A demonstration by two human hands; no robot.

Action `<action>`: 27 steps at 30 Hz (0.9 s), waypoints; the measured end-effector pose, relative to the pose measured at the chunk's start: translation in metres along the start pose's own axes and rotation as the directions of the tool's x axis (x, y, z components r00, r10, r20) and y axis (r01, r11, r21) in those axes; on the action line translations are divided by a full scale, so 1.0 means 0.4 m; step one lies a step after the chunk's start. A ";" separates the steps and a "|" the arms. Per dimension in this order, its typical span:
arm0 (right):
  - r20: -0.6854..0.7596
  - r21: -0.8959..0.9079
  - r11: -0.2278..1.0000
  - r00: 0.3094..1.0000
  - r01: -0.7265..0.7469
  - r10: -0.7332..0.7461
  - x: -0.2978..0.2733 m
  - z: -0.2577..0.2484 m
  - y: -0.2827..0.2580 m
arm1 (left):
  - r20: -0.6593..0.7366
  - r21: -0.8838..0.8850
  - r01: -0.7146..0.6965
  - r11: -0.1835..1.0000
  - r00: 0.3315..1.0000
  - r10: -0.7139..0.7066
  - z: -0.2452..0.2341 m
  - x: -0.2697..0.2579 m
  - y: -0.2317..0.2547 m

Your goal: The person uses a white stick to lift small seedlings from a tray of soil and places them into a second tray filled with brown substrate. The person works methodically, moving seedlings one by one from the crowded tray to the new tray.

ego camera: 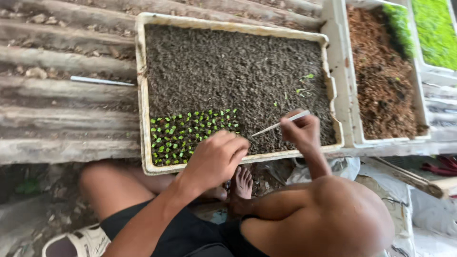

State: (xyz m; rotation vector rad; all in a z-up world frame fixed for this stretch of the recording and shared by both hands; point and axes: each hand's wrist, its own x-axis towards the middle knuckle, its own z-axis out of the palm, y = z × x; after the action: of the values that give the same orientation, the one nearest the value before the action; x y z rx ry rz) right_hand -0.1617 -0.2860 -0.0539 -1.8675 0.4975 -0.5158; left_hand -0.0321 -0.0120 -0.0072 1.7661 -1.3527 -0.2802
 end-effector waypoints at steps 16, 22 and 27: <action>-0.413 0.056 0.996 0.906 -0.073 0.089 -0.180 -0.544 -0.027 | -0.041 0.398 -0.018 0.917 0.998 0.037 0.562 0.650 -0.205; -0.423 0.119 0.984 0.890 -0.133 0.171 -0.220 -0.571 0.053 | -0.025 0.312 0.000 0.950 1.000 0.008 0.557 0.663 -0.207; -0.450 0.162 0.978 0.873 -0.130 0.190 -0.224 -0.530 0.019 | 0.066 0.044 -0.044 0.998 0.997 0.041 0.435 0.649 -0.163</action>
State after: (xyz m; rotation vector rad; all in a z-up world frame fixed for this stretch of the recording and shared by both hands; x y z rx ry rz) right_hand -0.3558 -0.3986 -0.0030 -1.5584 0.9084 -0.8686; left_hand 0.0015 -0.3213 -0.0778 1.7768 -1.4521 -0.2879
